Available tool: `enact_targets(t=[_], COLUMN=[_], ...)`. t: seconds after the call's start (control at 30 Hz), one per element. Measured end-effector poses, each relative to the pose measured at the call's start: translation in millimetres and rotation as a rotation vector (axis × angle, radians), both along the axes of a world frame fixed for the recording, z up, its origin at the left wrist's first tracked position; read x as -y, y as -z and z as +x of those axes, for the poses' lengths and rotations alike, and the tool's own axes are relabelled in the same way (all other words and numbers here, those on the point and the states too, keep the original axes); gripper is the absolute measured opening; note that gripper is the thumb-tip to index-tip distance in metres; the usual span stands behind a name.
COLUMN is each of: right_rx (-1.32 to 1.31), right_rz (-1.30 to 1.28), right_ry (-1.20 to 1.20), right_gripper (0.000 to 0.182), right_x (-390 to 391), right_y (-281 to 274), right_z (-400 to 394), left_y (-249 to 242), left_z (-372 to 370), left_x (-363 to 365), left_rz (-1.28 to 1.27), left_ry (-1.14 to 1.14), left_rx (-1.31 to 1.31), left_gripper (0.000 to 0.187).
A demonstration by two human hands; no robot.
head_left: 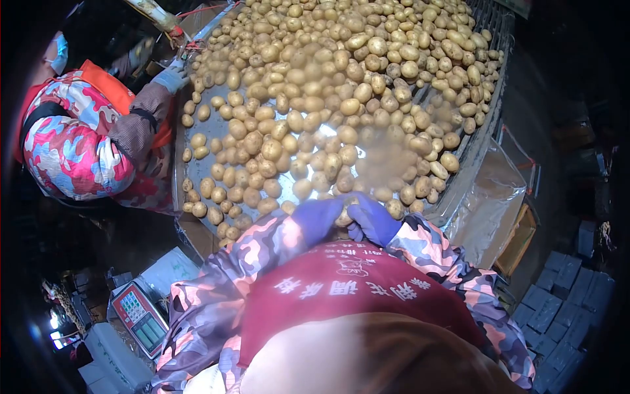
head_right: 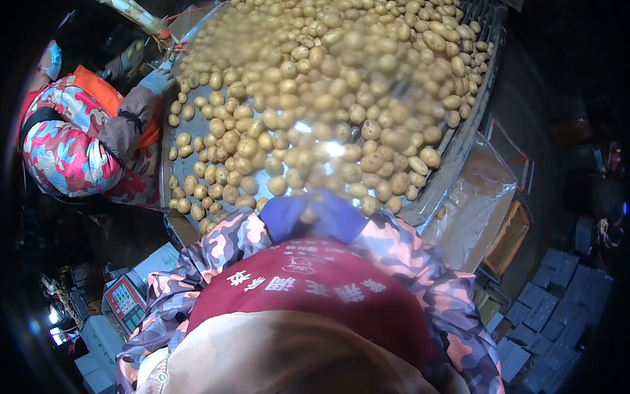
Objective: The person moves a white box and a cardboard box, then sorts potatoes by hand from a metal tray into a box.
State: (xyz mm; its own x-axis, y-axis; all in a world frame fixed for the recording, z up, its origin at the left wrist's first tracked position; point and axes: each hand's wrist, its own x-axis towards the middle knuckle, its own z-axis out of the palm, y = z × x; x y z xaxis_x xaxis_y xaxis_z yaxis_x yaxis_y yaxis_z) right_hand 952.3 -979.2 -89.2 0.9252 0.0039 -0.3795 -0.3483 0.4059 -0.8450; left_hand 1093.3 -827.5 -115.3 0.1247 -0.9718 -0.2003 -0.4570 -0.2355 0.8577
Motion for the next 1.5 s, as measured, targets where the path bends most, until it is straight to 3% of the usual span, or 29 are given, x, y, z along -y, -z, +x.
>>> enact_targets(t=[0.1,0.2,0.23,0.3,0.37,0.47,0.5,0.57,0.63,0.67,0.7,0.77,0.83,0.9,0.97,1.0,1.07,1.1,1.17,1.23,1.3,1.33,1.4,1.47,1.5], right_rx=[0.036,0.053,0.013,0.140,0.231,0.179,0.241,0.111,0.086,0.096,0.106,0.200,0.388,0.585,0.574,0.585,0.576,0.542,0.222,0.109,0.211,0.202,0.163,-0.020,-0.186], right_rz=[0.210,0.438,0.449,0.506,0.440,0.232,0.422,0.608,0.391,0.376,0.360,0.523,0.410,0.214,0.315,0.347,0.303,0.244,-0.110,-0.273,-0.247,-0.524,-0.752,-1.345,-1.667], right_ry=[0.076,0.240,0.279,0.297,0.268,0.220,0.211,0.264,0.156,0.203,0.249,0.536,0.717,0.890,1.251,1.429,1.735,1.887,2.120,2.018,1.707,1.402,0.907,0.501,0.403], right_gripper=[0.031,0.047,0.053,0.058,0.067,0.077,0.075,0.066,0.061,0.055,0.050,0.036,0.018,0.006,0.013,0.017,0.026,0.030,0.034,0.038,0.046,0.046,0.046,0.043,0.043], right_x=[9.8,22.1,25.3,30.4,40.0,48.8,49.0,46.9,49.7,53.7,58.4,53.8,72.9,103.9,140.9,159.6,199.2,216.0,243.6,256.7,244.4,251.0,270.6,220.3,192.9], right_y=[23.9,46.2,33.1,42.5,51.5,74.3,73.7,56.4,55.8,50.5,45.6,33.9,54.8,73.2,70.2,71.3,69.1,67.4,50.1,37.2,22.3,34.8,78.0,42.4,56.8], right_z=[-12.6,-22.5,-21.4,-26.6,-28.6,-44.3,-44.2,-44.4,-46.9,-54.3,-61.4,-84.1,-123.6,-177.6,-252.6,-291.0,-365.1,-394.4,-398.3,-338.1,-284.8,-255.2,-181.0,-68.0,-28.6], left_y=[-12.4,17.9,16.9,54.7,2.9,31.8,53.1,33.3,-9.3,-12.0,-19.9,-35.5,2.4,7.8,23.1,28.0,69.9,85.6,98.2,82.4,62.1,51.3,23.7,45.6,32.1], left_z=[5.3,15.9,21.5,44.4,33.2,41.8,45.6,28.3,4.8,1.0,-2.6,2.0,42.0,95.8,152.6,178.6,226.2,241.5,217.7,191.2,150.8,131.4,88.3,62.2,45.4], left_x=[5.6,24.3,36.1,48.7,70.3,74.3,72.3,69.1,68.0,76.2,78.3,85.3,78.7,65.5,48.8,37.8,20.6,17.5,24.2,31.8,29.6,29.5,19.9,-5.0,-8.5], left_rz=[0.010,-0.219,-0.326,-0.197,0.172,-0.030,-0.147,-0.196,-0.225,-0.244,-0.231,-0.141,-0.246,-0.339,-0.313,-0.130,-0.095,-0.023,0.147,0.120,-0.054,-0.175,-0.134,-0.383,-0.485], left_ry=[0.008,-0.334,-0.385,-0.174,-0.229,-0.281,-0.269,-0.169,-0.014,0.070,0.023,-0.110,-0.316,-0.325,-0.433,-0.486,-0.546,-0.510,-0.348,-0.323,-0.321,-0.273,-0.281,-0.191,-0.090], left_rx=[0.161,0.168,0.445,0.635,0.540,0.266,0.274,0.045,-0.019,-0.222,-0.242,-0.303,0.077,0.529,0.879,0.991,0.982,0.993,1.011,0.765,0.639,0.553,0.608,0.723,0.753], left_gripper=[0.037,0.048,0.056,0.056,0.052,0.049,0.050,0.052,0.055,0.053,0.053,0.052,0.052,0.053,0.055,0.056,0.055,0.060,0.069,0.081,0.069,0.064,0.058,0.056,0.056])
